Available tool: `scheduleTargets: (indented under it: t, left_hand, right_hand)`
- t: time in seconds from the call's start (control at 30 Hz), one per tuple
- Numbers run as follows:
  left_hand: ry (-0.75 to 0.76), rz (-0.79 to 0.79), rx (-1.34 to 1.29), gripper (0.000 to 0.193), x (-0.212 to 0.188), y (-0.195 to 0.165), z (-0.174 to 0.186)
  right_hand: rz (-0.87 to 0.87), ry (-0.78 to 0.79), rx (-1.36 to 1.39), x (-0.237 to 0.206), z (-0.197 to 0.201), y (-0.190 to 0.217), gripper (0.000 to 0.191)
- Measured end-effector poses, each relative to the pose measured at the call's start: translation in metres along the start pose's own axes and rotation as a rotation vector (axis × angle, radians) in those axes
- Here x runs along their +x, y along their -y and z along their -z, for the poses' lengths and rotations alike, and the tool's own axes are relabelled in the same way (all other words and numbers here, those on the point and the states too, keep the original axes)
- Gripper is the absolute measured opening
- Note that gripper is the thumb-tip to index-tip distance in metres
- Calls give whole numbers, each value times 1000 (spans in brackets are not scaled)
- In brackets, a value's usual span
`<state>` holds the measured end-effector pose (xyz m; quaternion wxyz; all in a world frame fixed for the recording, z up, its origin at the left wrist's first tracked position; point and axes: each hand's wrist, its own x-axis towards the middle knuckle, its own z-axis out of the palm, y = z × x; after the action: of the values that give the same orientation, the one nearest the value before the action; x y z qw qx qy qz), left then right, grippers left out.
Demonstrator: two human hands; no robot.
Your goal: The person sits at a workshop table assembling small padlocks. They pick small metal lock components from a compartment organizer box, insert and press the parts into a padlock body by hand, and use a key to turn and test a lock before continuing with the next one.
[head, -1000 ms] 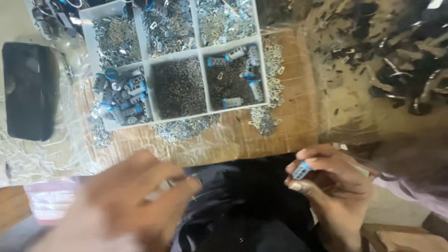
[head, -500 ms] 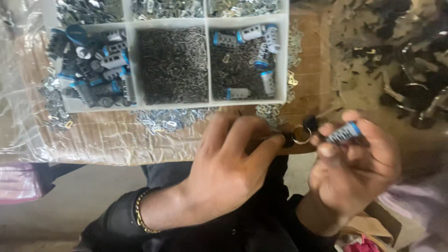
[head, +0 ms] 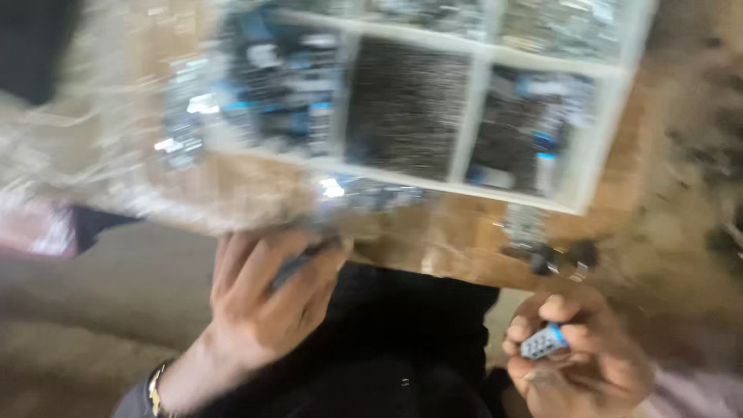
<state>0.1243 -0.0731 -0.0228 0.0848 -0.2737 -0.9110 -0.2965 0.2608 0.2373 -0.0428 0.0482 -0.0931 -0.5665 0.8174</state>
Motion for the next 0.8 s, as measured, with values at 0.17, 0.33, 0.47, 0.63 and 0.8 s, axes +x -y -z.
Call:
scheduleTargets:
  t: [0.17, 0.33, 0.47, 0.63, 0.8]
  left_hand:
    - [21, 112, 38, 28, -14, 22, 30]
    - [31, 356, 234, 66, 18, 41, 36]
    - [89, 295, 126, 61, 26, 47, 45]
    - [12, 305, -102, 33, 5, 53, 59]
    - [80, 229, 37, 65, 3, 54, 56]
  right_hand:
    - [-50, 235, 124, 16, -25, -45, 56]
    - [-16, 348, 107, 46, -97, -45, 46]
    - [-216, 409, 108, 71, -122, -15, 40]
    - [-144, 509, 136, 69, -102, -31, 48]
    - [-143, 382, -24, 68, -128, -24, 41]
